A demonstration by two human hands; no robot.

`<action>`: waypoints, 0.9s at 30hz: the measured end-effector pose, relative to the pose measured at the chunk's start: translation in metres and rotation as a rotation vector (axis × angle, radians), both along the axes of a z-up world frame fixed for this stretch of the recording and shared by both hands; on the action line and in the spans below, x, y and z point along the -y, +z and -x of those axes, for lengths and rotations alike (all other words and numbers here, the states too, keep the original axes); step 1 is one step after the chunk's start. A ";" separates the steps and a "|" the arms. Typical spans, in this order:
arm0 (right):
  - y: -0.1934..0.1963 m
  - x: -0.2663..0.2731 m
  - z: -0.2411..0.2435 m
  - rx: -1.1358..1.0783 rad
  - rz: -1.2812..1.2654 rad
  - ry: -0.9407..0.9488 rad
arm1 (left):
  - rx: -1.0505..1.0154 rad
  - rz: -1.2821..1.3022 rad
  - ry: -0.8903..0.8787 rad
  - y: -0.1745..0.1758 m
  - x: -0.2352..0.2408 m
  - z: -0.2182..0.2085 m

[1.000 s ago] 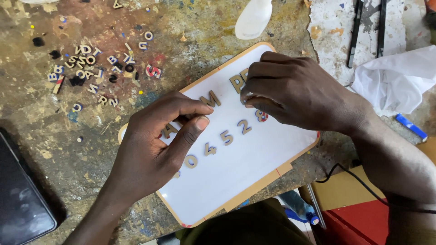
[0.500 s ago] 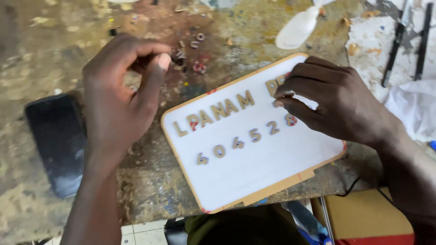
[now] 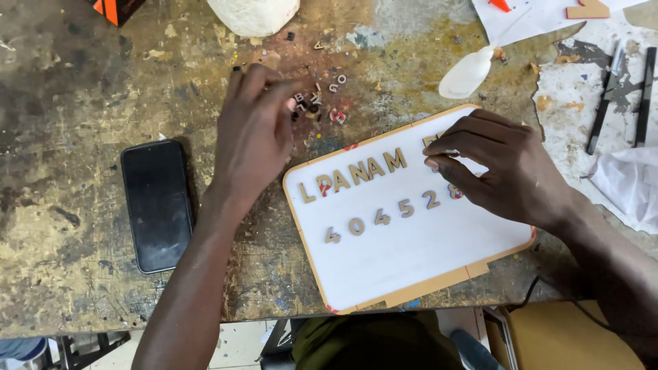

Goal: Gluing small letters and numbers onto a white board to create a custom sign

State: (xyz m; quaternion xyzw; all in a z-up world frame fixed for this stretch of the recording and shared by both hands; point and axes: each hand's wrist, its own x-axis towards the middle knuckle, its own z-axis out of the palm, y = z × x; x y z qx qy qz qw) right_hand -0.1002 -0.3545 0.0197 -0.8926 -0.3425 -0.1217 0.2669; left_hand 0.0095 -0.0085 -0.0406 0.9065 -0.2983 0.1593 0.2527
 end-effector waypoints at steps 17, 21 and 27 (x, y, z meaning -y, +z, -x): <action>0.000 -0.003 0.002 0.015 -0.024 0.039 | 0.072 0.012 -0.010 -0.007 0.026 0.002; 0.000 -0.004 0.002 0.007 -0.036 0.039 | -0.043 0.109 -0.073 -0.007 0.027 0.002; -0.001 -0.002 0.002 0.021 -0.011 0.048 | -0.017 0.100 -0.116 -0.002 0.029 0.002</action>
